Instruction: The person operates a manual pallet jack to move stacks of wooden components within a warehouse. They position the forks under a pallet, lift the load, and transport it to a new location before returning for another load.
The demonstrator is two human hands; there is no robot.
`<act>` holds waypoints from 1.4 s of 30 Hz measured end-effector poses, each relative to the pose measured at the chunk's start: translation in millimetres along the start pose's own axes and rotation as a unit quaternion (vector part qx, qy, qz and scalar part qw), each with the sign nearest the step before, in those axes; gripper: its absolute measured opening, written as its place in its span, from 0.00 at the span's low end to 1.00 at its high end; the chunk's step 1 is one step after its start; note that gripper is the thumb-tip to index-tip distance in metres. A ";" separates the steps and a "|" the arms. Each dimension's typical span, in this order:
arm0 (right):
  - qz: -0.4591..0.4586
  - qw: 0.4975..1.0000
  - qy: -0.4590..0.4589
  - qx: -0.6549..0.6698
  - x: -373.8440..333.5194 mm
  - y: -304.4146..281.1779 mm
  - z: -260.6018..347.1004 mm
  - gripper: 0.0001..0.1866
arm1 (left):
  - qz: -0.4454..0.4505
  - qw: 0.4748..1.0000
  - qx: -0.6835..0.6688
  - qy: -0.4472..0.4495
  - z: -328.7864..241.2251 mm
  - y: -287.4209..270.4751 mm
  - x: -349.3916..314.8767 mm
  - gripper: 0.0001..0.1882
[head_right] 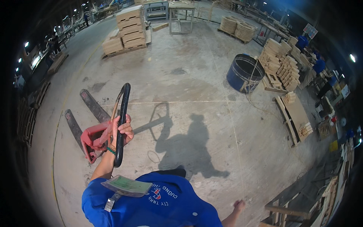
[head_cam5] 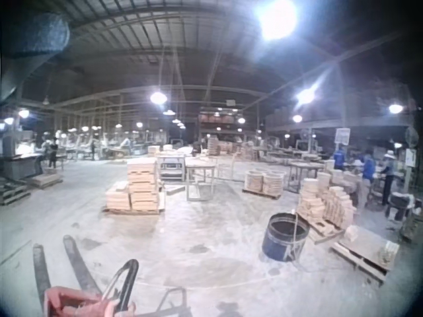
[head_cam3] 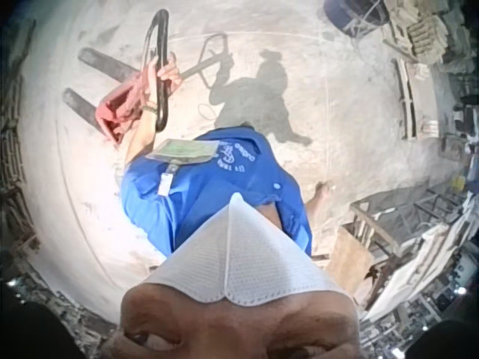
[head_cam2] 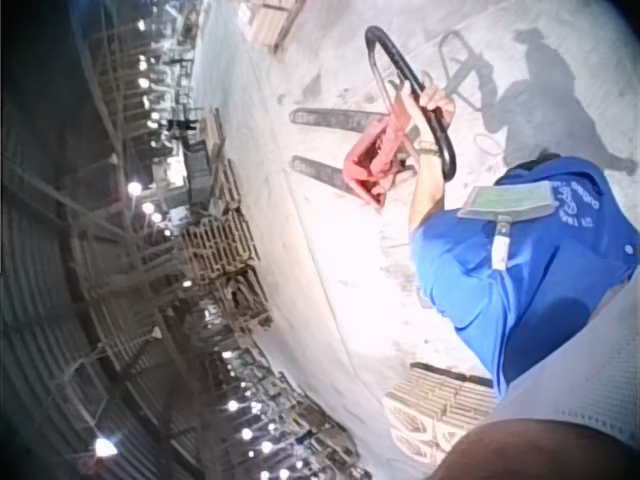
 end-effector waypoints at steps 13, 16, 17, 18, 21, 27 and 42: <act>0.194 0.948 0.095 -0.234 109.7 173.8 88.5 0.13 | -0.026 0.996 -0.004 0.087 77.6 53.8 182.1 0.17; 0.196 0.940 0.157 -0.230 141.9 163.3 82.7 0.12 | -0.011 0.995 0.000 0.100 118.0 35.0 237.2 0.18; 0.183 0.941 0.176 -0.222 156.8 153.7 82.2 0.12 | -0.018 0.994 0.006 0.105 136.5 24.7 262.6 0.17; 0.178 0.938 0.189 -0.229 179.3 150.0 88.1 0.12 | -0.022 0.992 0.008 0.122 149.7 12.5 277.0 0.17; 0.134 0.937 0.241 -0.216 234.4 126.5 97.6 0.11 | -0.028 0.990 0.045 0.129 176.3 4.2 339.4 0.19; 0.055 0.943 0.253 -0.211 402.4 110.4 196.3 0.11 | -0.202 0.954 0.176 0.132 209.4 12.8 436.8 0.26; 0.495 0.811 -0.191 -0.247 592.0 628.2 619.4 0.17 | -0.521 0.443 0.678 0.269 370.7 53.0 614.4 0.26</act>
Point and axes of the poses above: each hand's wrist, its own x-axis towards the middle knuckle, its own y-axis out of the palm, z = x × y, the point moved 4 cm from there along x, towards the middle knuckle, and after that the axes turned 8 degrees about -x, right-handed, at the moved point
